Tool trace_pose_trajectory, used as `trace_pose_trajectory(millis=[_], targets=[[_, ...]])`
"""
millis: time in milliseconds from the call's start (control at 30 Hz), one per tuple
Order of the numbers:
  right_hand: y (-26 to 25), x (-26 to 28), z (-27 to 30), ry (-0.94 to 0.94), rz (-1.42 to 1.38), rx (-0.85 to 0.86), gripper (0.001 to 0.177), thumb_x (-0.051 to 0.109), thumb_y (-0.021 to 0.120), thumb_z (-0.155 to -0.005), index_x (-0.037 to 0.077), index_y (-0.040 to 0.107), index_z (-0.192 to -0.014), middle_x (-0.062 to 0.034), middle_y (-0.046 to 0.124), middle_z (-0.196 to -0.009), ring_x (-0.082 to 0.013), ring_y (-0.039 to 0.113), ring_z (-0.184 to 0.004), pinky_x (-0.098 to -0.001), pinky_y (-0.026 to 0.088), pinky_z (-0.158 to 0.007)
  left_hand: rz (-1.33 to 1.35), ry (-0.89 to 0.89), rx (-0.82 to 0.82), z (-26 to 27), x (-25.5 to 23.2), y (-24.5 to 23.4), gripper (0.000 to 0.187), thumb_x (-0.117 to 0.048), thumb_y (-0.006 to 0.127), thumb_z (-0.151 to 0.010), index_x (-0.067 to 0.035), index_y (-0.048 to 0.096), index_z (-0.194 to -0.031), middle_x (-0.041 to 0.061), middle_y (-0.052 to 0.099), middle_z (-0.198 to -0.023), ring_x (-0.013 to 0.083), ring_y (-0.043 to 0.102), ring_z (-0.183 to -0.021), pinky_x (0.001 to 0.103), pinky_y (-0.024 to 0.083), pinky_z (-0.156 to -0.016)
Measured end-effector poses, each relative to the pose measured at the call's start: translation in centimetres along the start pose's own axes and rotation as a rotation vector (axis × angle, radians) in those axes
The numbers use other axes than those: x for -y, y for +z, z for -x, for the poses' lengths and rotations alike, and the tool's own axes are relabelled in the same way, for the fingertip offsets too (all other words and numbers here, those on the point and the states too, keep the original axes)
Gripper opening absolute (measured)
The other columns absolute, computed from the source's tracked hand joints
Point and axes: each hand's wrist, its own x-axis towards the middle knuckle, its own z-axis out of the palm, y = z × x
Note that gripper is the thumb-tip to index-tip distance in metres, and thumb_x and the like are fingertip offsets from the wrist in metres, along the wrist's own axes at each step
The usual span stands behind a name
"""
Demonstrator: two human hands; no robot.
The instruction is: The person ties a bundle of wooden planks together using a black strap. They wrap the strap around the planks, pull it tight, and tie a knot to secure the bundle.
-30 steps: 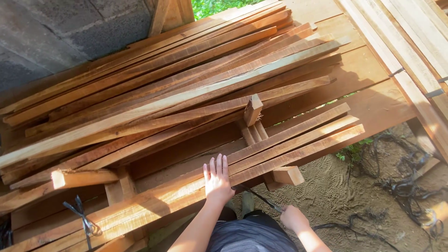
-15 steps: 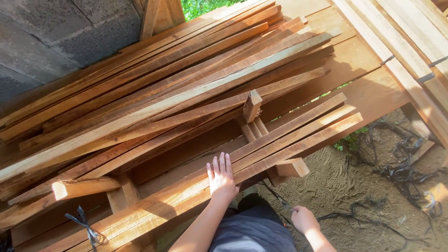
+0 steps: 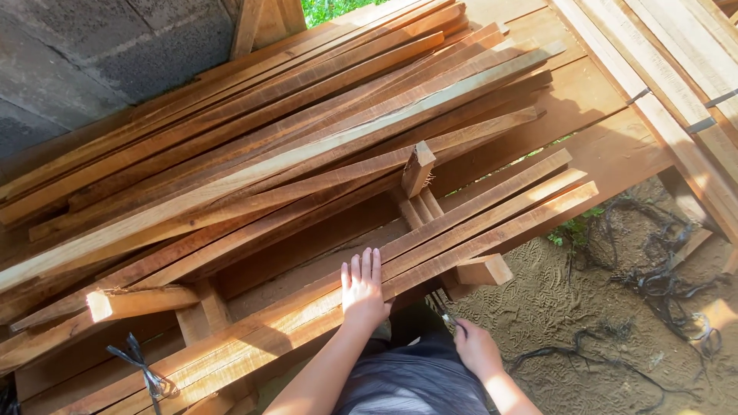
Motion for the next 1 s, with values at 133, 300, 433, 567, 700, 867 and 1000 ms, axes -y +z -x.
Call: trace_pose_trajectory(millis=[133,300,433,567,700,867,1000], targets=[[2.1,2.6,-2.3,-0.116,-0.130,-0.009,0.031,0.032,0.056,-0.095,0.021,0.074,-0.119,0.0016,0.081,-0.086,-0.0215,0.076,-0.079,-0.0312,0.059,-0.075,0.053,0.025,0.043,-0.6,1.1,-2.0,0.131,-0.068,0.081,-0.066,0.001,0.022,-0.160,0.019,0.029,-0.161,0.0373,0.029,-0.141,0.051,0.017,-0.120],[5.7,4.0,-7.5,-0.249,-0.072,0.024,0.040,0.025,0.057,-0.089,0.015,0.071,-0.126,-0.0138,0.078,-0.108,-0.0364,0.074,-0.096,-0.0411,0.059,-0.084,0.449,-0.141,0.017,-2.9,2.4,-3.6,0.075,-0.064,0.064,-0.087,-0.008,0.057,-0.137,0.008,0.063,-0.133,0.0299,0.057,-0.112,0.043,0.036,-0.104],[8.9,3.9,-10.2,-0.344,-0.005,0.117,0.044,0.029,0.059,-0.092,0.017,0.064,-0.134,-0.0190,0.074,-0.111,-0.0406,0.071,-0.093,-0.0450,0.058,-0.080,0.492,-0.433,0.360,-6.0,4.2,-3.8,0.053,-0.057,0.053,-0.092,-0.018,0.067,-0.123,-0.001,0.072,-0.122,0.0248,0.062,-0.112,0.039,0.042,-0.104],[12.7,3.3,-12.2,-0.345,0.031,0.292,0.041,0.029,0.061,-0.091,0.016,0.065,-0.130,-0.0132,0.071,-0.123,-0.0382,0.070,-0.099,-0.0425,0.058,-0.085,0.558,-0.594,0.659,-9.8,4.9,-3.6,0.068,-0.074,0.046,-0.088,-0.017,0.077,-0.109,0.001,0.075,-0.114,0.0291,0.068,-0.110,0.040,0.051,-0.095],[16.5,1.5,-14.2,-0.140,-0.379,0.604,0.034,0.010,0.052,-0.089,0.004,0.076,-0.113,-0.0094,0.081,-0.097,-0.0230,0.074,-0.076,-0.0310,0.060,-0.066,0.684,-0.589,0.933,-11.2,6.8,4.6,0.079,-0.067,0.048,-0.092,0.003,0.071,-0.121,0.018,0.070,-0.128,0.0356,0.068,-0.115,0.041,0.050,-0.103],[7.2,9.5,-9.7,0.165,-0.792,0.642,0.030,0.017,0.059,-0.099,-0.004,0.075,-0.113,-0.0148,0.077,-0.087,-0.0211,0.070,-0.074,-0.0304,0.056,-0.064,0.767,-0.552,1.164,-14.0,5.9,-1.5,0.089,-0.073,0.050,-0.087,-0.004,0.060,-0.141,0.013,0.054,-0.153,0.0284,0.048,-0.141,0.041,0.033,-0.122],[6.3,9.2,-10.8,0.180,-0.678,0.642,0.030,0.018,0.059,-0.095,-0.003,0.077,-0.109,-0.0133,0.076,-0.085,-0.0198,0.068,-0.072,-0.0292,0.054,-0.063,0.874,-0.507,1.115,-15.1,5.3,-3.8,0.075,-0.067,0.059,-0.083,-0.009,0.071,-0.130,0.019,0.059,-0.148,0.0346,0.045,-0.147,0.044,0.034,-0.125]])
